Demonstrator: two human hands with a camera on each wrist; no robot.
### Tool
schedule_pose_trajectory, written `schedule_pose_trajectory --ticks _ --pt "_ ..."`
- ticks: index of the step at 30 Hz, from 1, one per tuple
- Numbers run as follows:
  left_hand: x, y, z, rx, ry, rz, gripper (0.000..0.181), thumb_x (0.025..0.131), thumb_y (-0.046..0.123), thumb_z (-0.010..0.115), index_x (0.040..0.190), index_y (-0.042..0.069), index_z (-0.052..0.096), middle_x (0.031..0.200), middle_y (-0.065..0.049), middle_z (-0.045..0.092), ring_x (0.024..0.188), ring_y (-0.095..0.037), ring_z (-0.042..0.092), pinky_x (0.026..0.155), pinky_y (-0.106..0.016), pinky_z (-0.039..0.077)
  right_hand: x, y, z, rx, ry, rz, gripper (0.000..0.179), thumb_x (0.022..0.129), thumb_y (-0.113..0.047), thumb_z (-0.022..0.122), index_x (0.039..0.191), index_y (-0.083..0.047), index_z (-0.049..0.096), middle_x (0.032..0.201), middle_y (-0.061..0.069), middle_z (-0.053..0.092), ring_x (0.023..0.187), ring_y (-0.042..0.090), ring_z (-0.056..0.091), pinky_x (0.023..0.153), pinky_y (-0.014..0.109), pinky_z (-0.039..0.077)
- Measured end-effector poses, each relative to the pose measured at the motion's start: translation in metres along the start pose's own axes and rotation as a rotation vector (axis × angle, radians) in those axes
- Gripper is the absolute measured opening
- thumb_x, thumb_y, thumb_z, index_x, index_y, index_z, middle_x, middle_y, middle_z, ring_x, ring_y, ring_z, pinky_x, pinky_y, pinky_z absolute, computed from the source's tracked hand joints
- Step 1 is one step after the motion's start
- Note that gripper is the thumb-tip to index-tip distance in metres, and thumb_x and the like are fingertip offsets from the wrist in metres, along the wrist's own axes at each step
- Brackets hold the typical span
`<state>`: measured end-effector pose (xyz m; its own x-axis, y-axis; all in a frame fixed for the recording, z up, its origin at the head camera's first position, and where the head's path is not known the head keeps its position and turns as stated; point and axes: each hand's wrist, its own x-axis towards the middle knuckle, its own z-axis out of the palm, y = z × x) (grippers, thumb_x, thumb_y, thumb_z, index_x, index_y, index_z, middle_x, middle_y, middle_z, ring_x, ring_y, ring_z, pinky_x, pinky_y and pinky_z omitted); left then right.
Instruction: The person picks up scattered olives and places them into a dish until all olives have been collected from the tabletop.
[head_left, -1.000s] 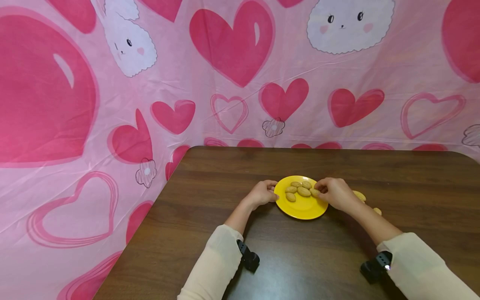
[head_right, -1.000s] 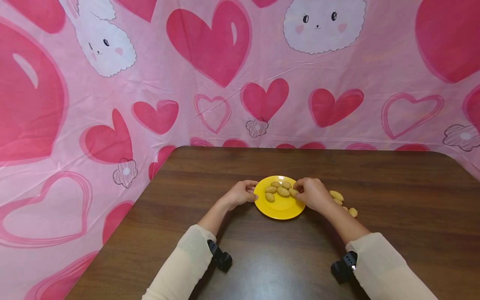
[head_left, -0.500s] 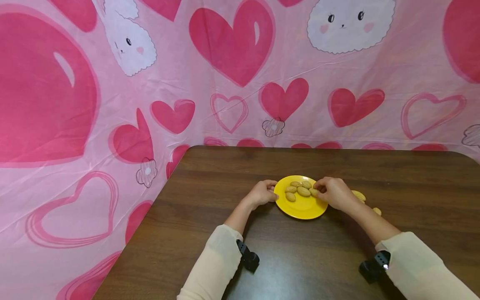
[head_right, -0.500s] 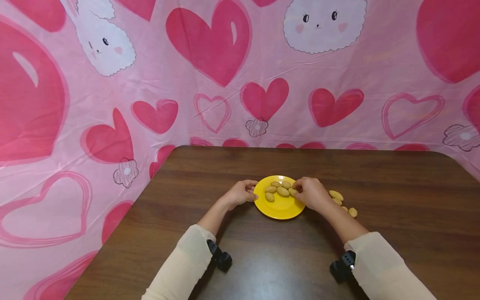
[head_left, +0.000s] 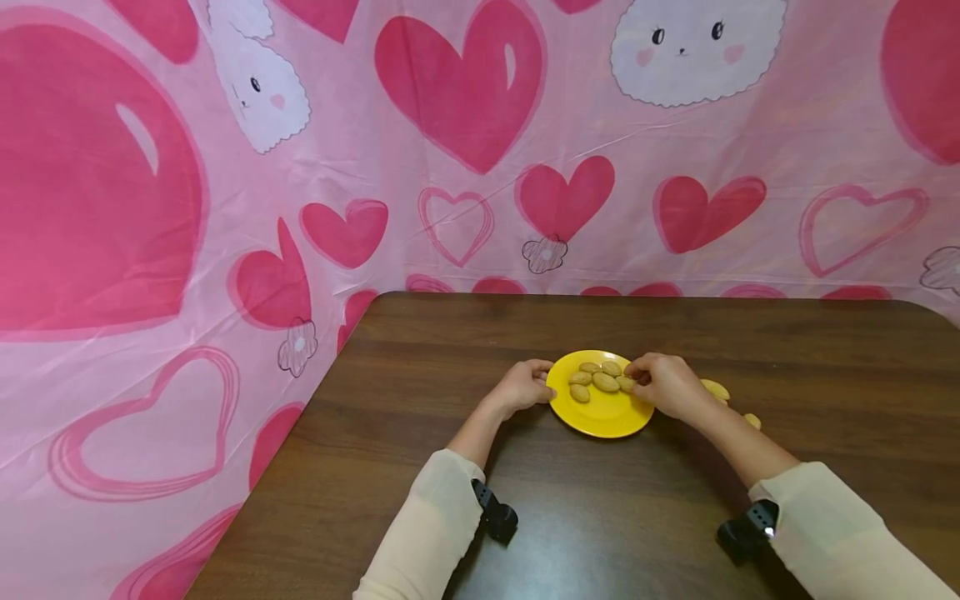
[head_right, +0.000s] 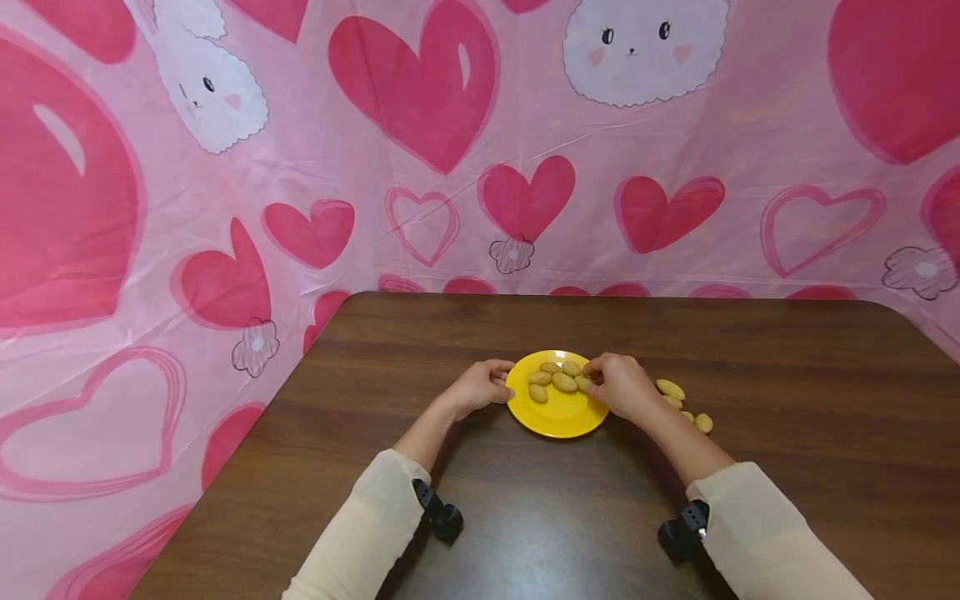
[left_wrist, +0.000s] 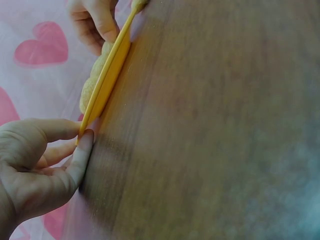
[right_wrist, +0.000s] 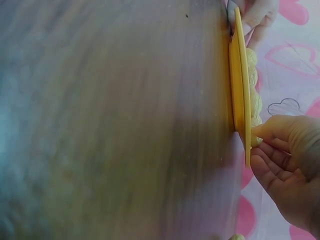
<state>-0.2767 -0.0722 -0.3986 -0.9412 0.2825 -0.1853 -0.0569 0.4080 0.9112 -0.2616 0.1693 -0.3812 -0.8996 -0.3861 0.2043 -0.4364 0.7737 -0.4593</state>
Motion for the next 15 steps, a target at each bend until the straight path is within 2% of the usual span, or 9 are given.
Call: schedule_pose_trajectory --ticks 15 --pt "0.000 -0.001 0.000 0.005 -0.002 0.004 0.049 0.081 -0.005 0.064 0.128 -0.003 0.050 0.096 -0.008 0.056 0.080 -0.015 0.054 0.066 -0.023 0.048 -0.008 0.009 -0.014 -0.033 0.048 -0.015 0.018 0.074 0.001 0.068 0.091 0.007 0.067 0.079 0.008 0.062 0.071 0.022 0.058 0.065 0.039 0.051"
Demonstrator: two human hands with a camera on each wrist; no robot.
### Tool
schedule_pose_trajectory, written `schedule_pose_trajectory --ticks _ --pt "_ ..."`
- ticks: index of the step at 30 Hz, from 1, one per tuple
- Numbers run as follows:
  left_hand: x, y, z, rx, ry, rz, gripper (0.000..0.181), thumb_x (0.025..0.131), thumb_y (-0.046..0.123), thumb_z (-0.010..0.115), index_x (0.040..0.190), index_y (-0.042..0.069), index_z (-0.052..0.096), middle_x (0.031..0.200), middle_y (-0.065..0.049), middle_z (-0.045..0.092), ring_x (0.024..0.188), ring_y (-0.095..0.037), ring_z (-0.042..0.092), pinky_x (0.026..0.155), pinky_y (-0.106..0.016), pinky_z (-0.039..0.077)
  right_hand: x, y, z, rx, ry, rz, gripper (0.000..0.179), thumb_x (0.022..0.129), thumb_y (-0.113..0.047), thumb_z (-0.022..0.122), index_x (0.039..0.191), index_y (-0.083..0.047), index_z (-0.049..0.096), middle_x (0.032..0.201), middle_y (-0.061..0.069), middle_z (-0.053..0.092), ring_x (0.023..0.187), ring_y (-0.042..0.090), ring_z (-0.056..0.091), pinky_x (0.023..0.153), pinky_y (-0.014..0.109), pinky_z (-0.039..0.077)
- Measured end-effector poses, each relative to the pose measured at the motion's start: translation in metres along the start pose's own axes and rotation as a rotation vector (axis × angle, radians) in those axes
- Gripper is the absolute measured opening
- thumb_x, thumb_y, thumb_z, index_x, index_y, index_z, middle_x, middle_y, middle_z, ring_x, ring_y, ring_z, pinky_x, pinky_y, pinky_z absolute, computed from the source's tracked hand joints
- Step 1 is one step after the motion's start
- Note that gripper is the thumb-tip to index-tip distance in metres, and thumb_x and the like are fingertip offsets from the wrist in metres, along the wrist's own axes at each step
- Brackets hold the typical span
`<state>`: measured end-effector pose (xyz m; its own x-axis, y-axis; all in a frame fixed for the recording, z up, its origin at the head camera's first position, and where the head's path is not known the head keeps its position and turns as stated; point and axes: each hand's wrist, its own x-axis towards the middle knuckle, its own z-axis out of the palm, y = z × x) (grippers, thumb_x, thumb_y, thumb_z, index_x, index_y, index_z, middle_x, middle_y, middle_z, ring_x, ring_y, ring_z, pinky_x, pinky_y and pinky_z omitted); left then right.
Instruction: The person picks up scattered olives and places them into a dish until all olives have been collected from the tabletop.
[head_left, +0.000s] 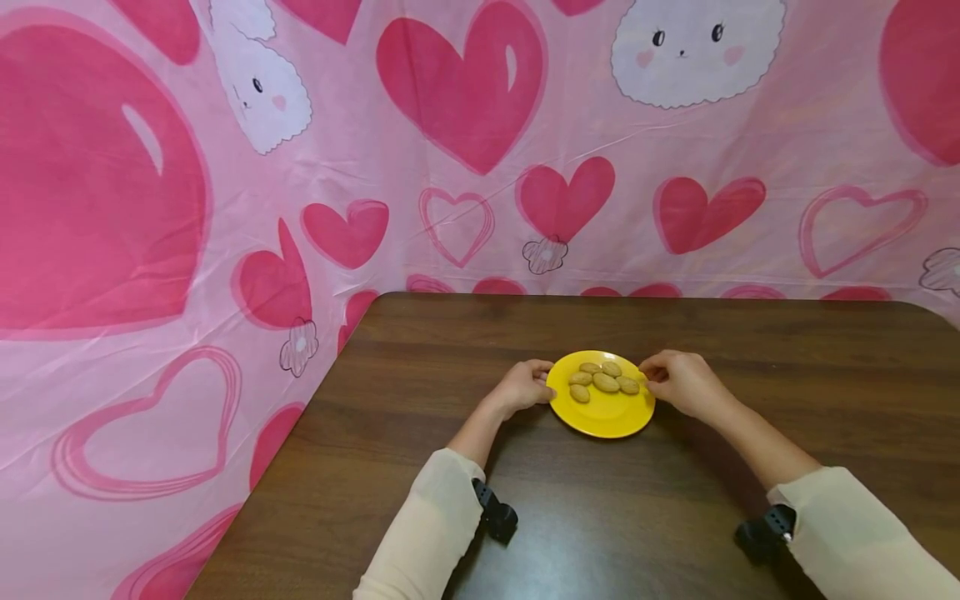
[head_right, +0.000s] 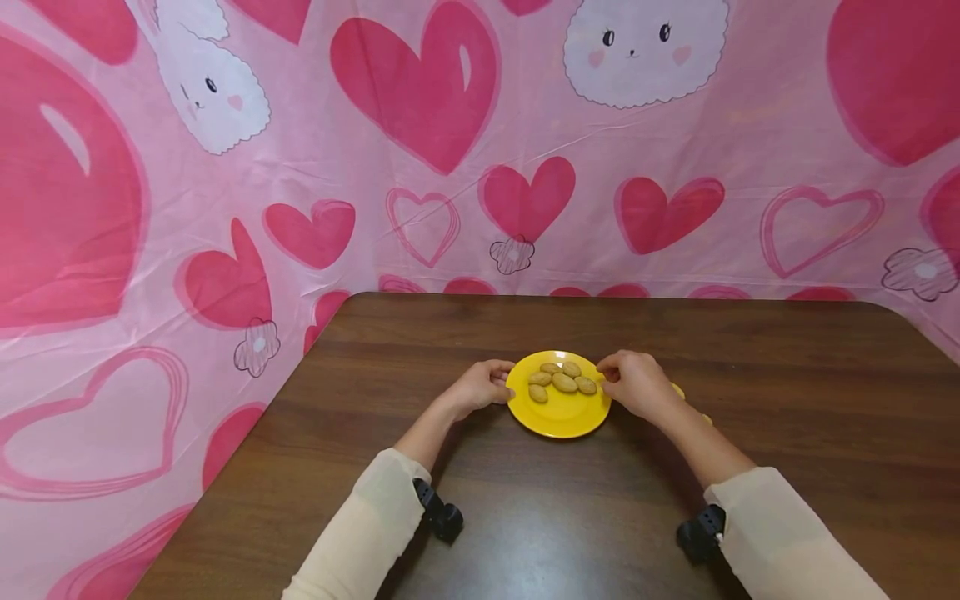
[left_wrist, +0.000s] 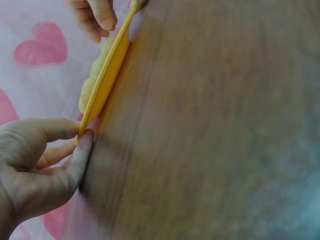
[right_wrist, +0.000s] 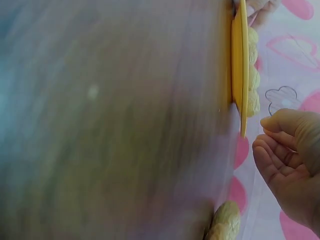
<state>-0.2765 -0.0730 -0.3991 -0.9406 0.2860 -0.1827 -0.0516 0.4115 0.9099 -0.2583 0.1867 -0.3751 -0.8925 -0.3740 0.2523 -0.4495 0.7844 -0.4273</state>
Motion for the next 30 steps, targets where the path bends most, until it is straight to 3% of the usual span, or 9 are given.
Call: schedule_pose_trajectory --ticks 15,30 --pt "0.001 0.001 0.000 0.004 -0.001 -0.003 0.049 0.080 -0.005 0.064 0.127 -0.004 0.050 0.095 -0.007 0.056 0.079 -0.015 0.054 0.066 -0.022 0.049 -0.014 0.014 -0.016 0.025 -0.002 0.066 0.022 0.078 -0.002 0.067 0.098 0.008 0.065 0.090 0.017 0.064 0.077 0.028 0.061 0.067 0.041 0.052" --pt "-0.001 0.001 -0.001 -0.004 -0.002 -0.004 0.048 0.081 -0.004 0.065 0.127 -0.002 0.051 0.096 -0.008 0.056 0.079 -0.016 0.054 0.066 -0.023 0.049 -0.031 0.033 -0.034 0.024 0.007 0.157 0.024 0.082 -0.007 0.064 0.102 0.006 0.065 0.085 0.012 0.065 0.077 0.028 0.060 0.069 0.045 0.049"
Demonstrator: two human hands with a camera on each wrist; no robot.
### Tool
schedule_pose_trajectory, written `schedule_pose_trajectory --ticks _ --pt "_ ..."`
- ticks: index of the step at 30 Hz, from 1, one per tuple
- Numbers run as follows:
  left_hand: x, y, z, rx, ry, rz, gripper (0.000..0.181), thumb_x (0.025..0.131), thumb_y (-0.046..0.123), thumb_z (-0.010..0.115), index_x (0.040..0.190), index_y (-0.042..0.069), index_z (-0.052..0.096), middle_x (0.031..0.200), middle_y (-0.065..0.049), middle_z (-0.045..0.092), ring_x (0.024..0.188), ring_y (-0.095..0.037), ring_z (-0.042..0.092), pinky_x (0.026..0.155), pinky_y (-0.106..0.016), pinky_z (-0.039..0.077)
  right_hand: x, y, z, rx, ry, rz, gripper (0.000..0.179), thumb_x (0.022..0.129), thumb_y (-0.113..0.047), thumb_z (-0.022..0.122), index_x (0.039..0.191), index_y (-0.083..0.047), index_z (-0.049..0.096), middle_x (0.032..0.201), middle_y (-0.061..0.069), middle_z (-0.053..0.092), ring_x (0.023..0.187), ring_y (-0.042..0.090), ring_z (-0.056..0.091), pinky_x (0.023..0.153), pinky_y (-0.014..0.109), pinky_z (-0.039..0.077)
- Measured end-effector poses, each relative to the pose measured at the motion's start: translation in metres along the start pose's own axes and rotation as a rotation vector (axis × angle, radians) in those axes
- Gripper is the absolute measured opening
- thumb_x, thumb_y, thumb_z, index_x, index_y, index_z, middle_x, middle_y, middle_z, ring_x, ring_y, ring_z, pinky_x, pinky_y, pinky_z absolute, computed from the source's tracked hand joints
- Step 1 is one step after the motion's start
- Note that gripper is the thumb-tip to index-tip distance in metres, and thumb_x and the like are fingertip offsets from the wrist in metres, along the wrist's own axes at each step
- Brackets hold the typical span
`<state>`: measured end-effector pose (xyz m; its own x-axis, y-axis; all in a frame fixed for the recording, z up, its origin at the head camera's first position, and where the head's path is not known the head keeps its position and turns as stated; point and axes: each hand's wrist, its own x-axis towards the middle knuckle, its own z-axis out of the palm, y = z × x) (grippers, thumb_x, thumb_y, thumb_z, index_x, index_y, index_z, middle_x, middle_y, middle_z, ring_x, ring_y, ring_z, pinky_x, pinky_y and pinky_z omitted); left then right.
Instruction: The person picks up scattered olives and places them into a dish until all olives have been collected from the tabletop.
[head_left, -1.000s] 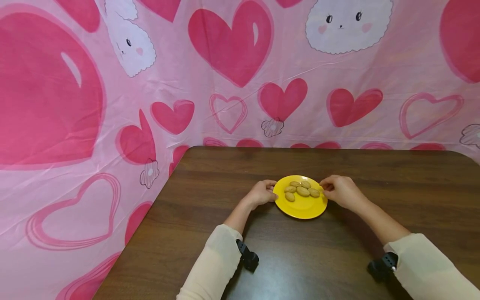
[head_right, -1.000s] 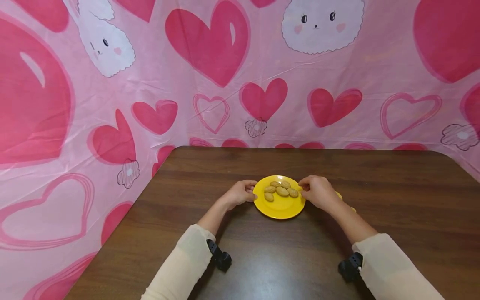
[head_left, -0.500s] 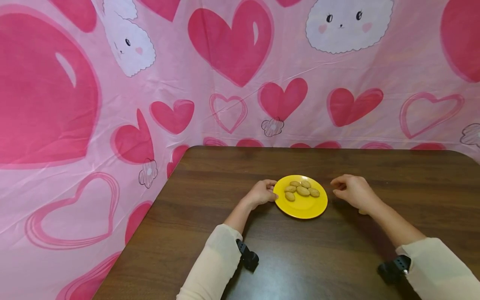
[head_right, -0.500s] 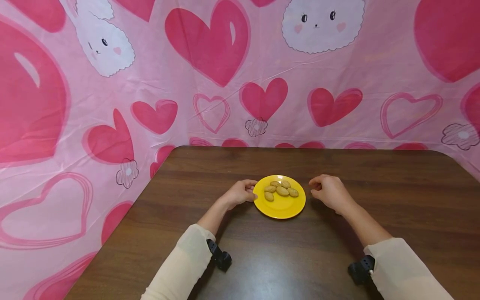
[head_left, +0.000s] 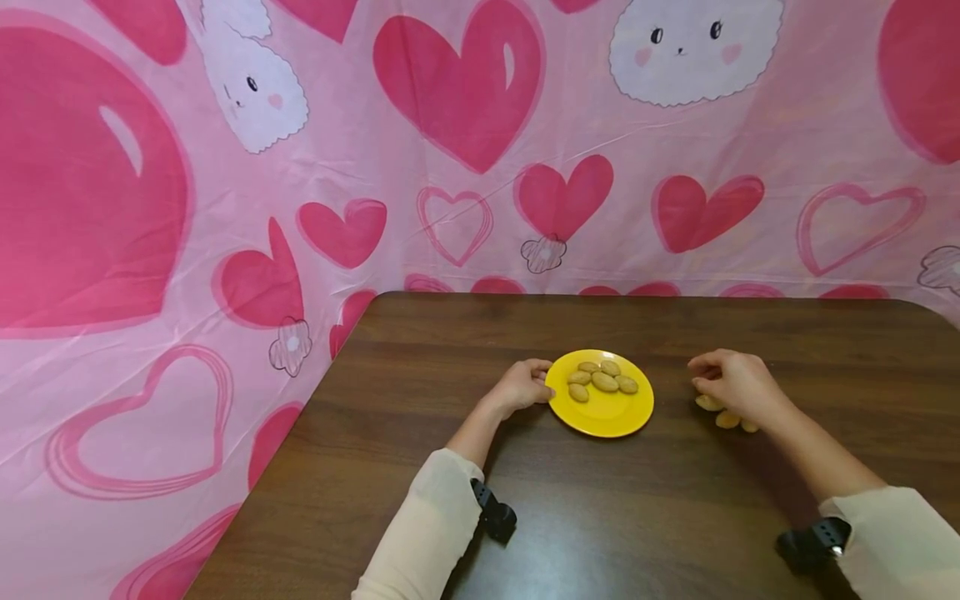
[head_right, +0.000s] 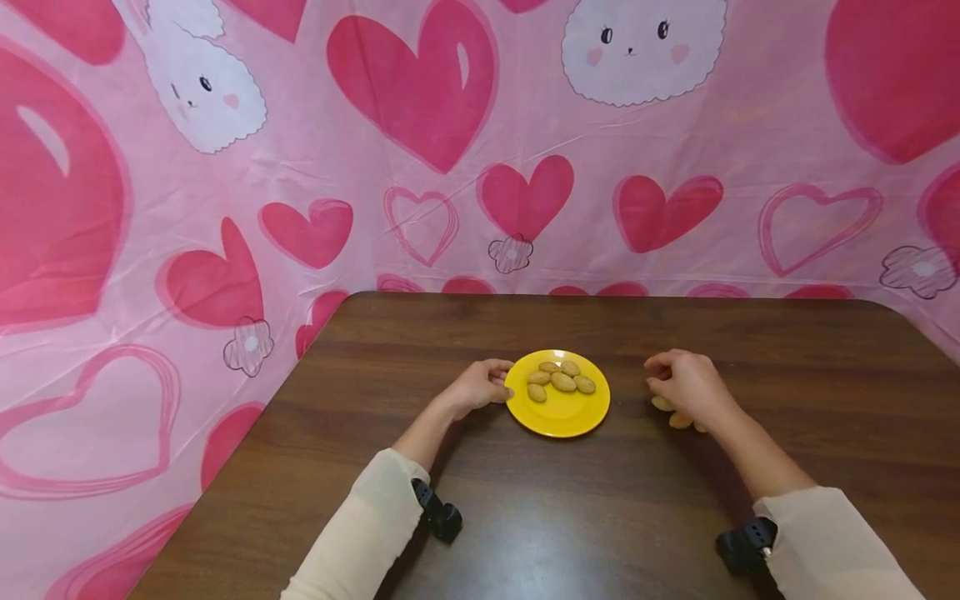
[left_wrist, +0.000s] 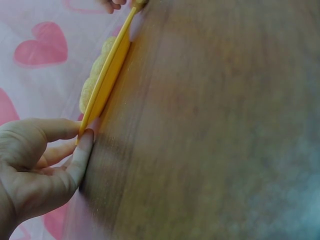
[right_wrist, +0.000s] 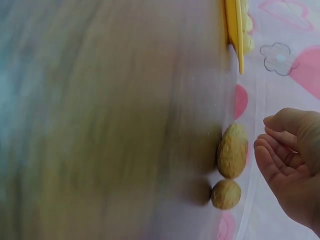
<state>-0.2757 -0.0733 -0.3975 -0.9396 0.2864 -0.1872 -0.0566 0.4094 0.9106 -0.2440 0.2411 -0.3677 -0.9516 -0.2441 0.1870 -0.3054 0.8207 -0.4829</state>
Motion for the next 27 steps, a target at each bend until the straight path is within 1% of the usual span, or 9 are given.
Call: schedule_pose_trajectory --ticks 3,8,14,21,27 --pt "0.000 0.000 0.000 0.001 -0.003 0.003 0.048 0.081 -0.003 0.065 0.127 -0.002 0.050 0.096 -0.008 0.056 0.079 -0.016 0.054 0.066 -0.023 0.048 -0.002 0.004 -0.003 -0.020 0.017 -0.007 0.024 0.081 -0.007 0.065 0.101 0.007 0.065 0.083 0.011 0.066 0.076 0.029 0.061 0.070 0.047 0.048" --pt "0.001 0.000 0.000 -0.001 -0.003 0.001 0.049 0.081 -0.004 0.065 0.127 -0.002 0.050 0.096 -0.008 0.056 0.080 -0.016 0.054 0.067 -0.024 0.049 -0.004 0.011 -0.006 -0.054 0.019 0.000 0.024 0.081 -0.008 0.064 0.099 0.008 0.065 0.080 0.011 0.066 0.076 0.031 0.061 0.068 0.048 0.047" --pt "0.001 0.000 -0.001 -0.004 -0.001 0.000 0.048 0.080 -0.004 0.065 0.126 -0.003 0.051 0.095 -0.008 0.056 0.079 -0.015 0.054 0.067 -0.023 0.049 -0.006 0.021 -0.008 -0.062 -0.012 0.010 0.024 0.081 -0.009 0.066 0.096 0.009 0.065 0.077 0.011 0.066 0.075 0.032 0.061 0.067 0.046 0.047" --pt "0.001 0.000 -0.001 0.002 0.004 -0.002 0.048 0.080 -0.004 0.066 0.126 -0.002 0.052 0.095 -0.008 0.056 0.080 -0.016 0.053 0.066 -0.023 0.048 -0.005 0.027 -0.009 -0.076 -0.040 0.029 0.023 0.080 -0.010 0.065 0.095 0.008 0.066 0.078 0.010 0.067 0.077 0.031 0.060 0.069 0.047 0.045" --pt "0.002 0.000 -0.001 -0.005 -0.007 -0.001 0.049 0.080 -0.005 0.065 0.126 -0.002 0.051 0.095 -0.008 0.056 0.079 -0.015 0.053 0.066 -0.022 0.048 -0.006 0.029 -0.010 -0.072 -0.072 0.040 0.024 0.080 -0.011 0.066 0.093 0.008 0.066 0.080 0.013 0.066 0.080 0.036 0.059 0.070 0.050 0.044"
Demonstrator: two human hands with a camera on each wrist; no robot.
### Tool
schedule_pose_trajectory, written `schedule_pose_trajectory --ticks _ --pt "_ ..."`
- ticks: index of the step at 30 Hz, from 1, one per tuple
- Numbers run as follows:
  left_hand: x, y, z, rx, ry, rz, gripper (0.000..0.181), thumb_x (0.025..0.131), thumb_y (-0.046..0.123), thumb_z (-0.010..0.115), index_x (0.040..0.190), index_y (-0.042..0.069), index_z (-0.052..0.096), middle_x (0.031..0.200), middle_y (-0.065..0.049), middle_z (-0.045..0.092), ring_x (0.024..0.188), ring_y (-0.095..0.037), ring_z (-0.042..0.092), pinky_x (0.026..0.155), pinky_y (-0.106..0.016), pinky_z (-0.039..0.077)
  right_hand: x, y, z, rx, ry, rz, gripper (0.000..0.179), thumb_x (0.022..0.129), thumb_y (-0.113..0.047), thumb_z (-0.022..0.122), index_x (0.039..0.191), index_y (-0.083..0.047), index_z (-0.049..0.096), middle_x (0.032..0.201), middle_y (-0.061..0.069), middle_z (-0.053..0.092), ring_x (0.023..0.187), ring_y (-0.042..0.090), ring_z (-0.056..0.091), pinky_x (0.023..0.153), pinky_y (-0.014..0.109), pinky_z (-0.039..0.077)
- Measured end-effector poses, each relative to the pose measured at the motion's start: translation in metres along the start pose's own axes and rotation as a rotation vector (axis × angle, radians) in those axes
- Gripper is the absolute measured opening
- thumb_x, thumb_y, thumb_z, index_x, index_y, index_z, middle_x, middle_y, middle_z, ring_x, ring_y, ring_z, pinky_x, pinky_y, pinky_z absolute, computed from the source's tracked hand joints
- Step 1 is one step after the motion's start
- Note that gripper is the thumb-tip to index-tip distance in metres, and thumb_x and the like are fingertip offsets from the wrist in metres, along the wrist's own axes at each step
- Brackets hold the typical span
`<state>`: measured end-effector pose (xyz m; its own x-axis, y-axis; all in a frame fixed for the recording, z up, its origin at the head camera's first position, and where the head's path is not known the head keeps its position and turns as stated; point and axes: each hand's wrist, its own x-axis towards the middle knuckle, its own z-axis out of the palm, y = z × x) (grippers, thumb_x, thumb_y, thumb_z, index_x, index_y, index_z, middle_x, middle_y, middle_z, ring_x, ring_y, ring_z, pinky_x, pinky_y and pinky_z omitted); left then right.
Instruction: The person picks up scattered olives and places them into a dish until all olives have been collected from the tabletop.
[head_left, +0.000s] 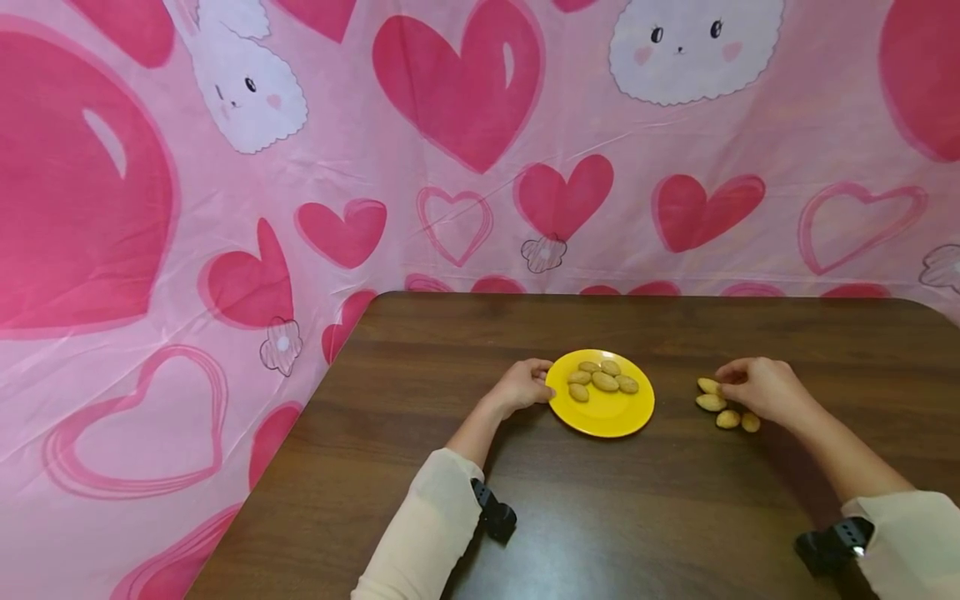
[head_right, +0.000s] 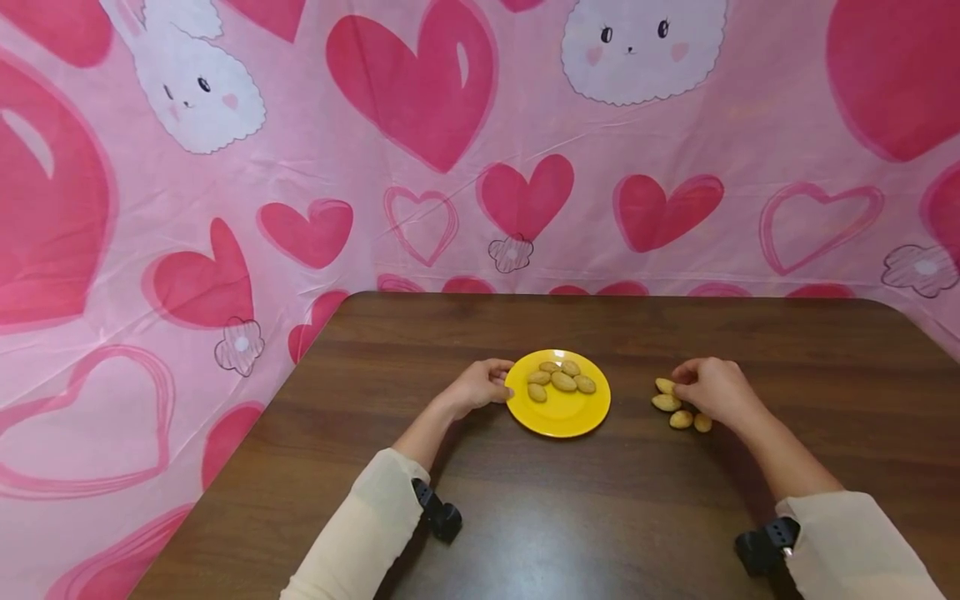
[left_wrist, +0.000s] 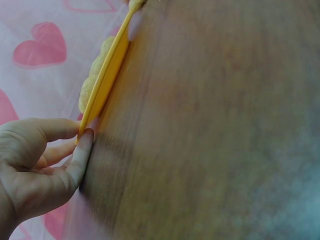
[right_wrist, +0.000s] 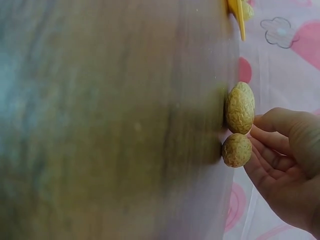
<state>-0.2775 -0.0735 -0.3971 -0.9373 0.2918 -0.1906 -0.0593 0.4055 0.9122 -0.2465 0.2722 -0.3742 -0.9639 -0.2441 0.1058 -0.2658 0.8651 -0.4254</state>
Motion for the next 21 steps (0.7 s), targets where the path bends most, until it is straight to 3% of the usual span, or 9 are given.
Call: schedule_pose_trajectory --ticks 21 --pt "0.0015 -0.0003 -0.0004 0.020 0.000 0.002 0.049 0.080 -0.003 0.066 0.127 -0.002 0.051 0.096 -0.007 0.056 0.080 -0.015 0.053 0.064 -0.022 0.047 0.0018 0.0037 0.0027 -0.003 -0.035 0.006 0.021 0.079 -0.011 0.065 0.092 0.006 0.066 0.080 0.010 0.066 0.077 0.031 0.057 0.070 0.049 0.043"
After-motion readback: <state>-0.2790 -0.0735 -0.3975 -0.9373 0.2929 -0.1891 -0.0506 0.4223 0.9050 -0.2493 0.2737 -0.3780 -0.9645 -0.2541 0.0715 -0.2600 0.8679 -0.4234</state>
